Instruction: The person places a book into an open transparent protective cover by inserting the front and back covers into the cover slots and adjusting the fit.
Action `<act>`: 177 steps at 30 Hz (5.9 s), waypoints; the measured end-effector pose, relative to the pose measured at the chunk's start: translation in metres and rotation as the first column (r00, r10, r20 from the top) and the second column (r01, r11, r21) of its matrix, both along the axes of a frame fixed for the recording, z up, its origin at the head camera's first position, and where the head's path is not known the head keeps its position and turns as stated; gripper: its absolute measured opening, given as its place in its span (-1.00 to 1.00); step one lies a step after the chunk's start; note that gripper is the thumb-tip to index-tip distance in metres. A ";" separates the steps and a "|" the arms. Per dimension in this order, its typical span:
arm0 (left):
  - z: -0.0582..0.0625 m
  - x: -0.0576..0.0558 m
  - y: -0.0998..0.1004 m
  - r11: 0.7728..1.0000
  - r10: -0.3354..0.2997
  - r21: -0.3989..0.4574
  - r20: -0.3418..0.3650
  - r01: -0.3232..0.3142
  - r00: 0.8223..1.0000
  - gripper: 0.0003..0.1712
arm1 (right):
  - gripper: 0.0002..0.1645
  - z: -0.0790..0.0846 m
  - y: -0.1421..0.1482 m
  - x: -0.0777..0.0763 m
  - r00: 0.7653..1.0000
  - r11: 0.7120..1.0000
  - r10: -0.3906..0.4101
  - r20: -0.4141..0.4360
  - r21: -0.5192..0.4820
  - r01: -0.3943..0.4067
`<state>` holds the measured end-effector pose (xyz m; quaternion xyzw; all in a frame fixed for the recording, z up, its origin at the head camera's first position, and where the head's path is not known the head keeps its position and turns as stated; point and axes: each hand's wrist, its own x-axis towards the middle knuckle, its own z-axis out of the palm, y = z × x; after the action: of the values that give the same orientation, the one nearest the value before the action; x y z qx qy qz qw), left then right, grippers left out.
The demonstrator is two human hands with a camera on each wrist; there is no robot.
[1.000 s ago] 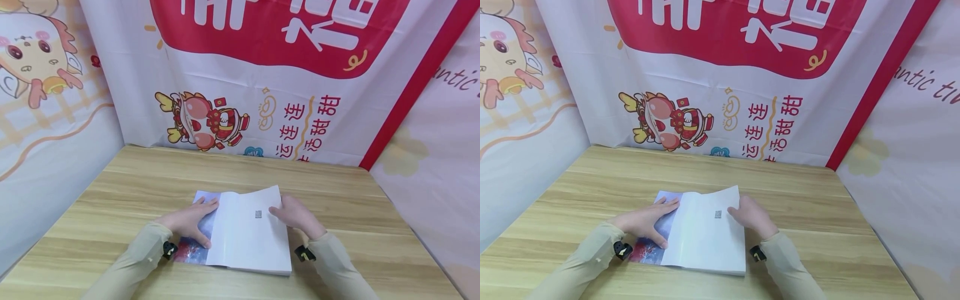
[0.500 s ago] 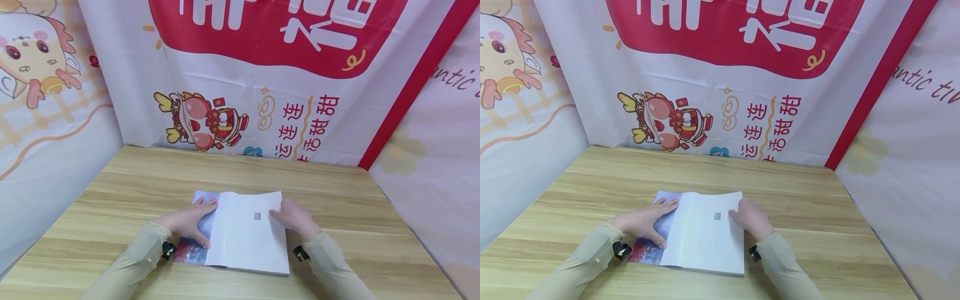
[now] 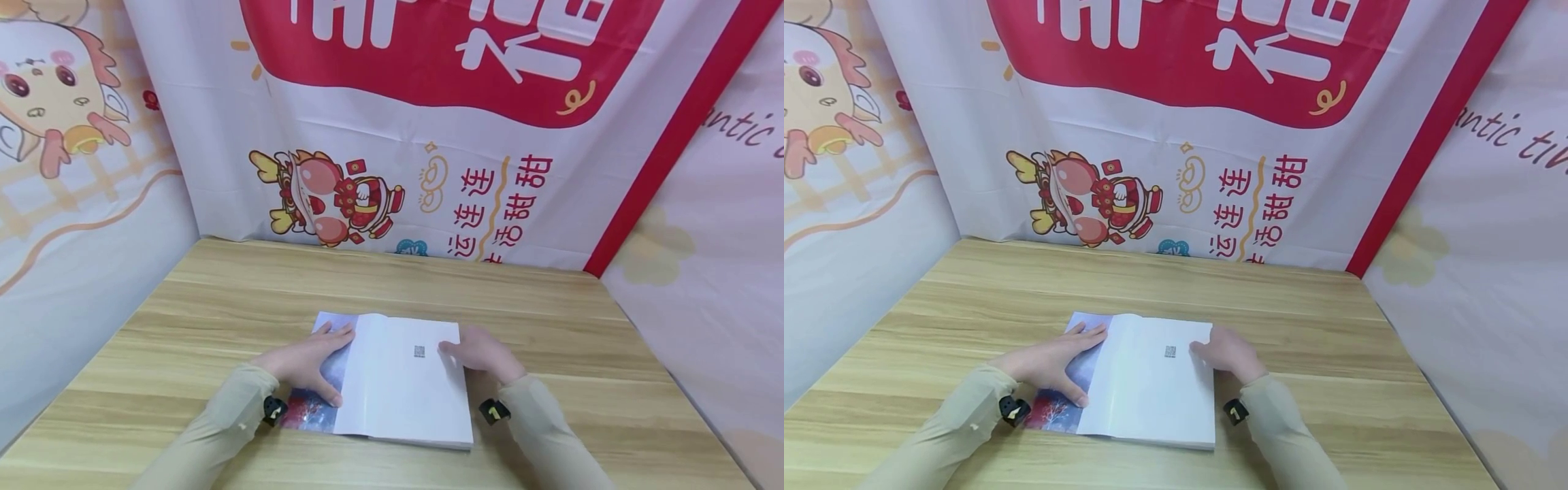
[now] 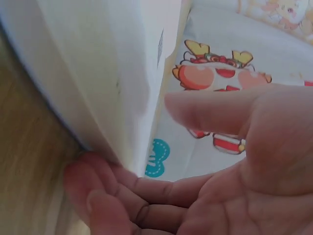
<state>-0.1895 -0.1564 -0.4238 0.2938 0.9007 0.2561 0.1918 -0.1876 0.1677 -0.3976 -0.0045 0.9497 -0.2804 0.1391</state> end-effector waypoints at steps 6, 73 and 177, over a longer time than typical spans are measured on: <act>-0.001 -0.001 -0.001 1.000 -0.003 0.003 0.001 0.003 1.000 0.34 | -0.54 0.002 0.009 -0.003 0.996 0.997 -0.020 0.089 -0.066 0.026; 0.080 -0.033 0.135 0.923 0.255 0.200 0.318 -0.328 0.913 -0.69 | -0.92 0.038 -0.038 0.039 0.858 0.980 0.130 -0.496 -0.066 -0.187; 0.113 -0.005 0.039 0.922 0.356 0.121 0.105 -0.367 0.929 -0.72 | -0.30 0.015 -0.059 0.042 0.838 0.814 0.328 -0.436 -0.320 -0.485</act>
<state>-0.1943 -0.1171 -0.3107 0.1247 0.9110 0.3604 0.1568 -0.1455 0.1089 -0.3821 -0.2919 0.8521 -0.4342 0.0154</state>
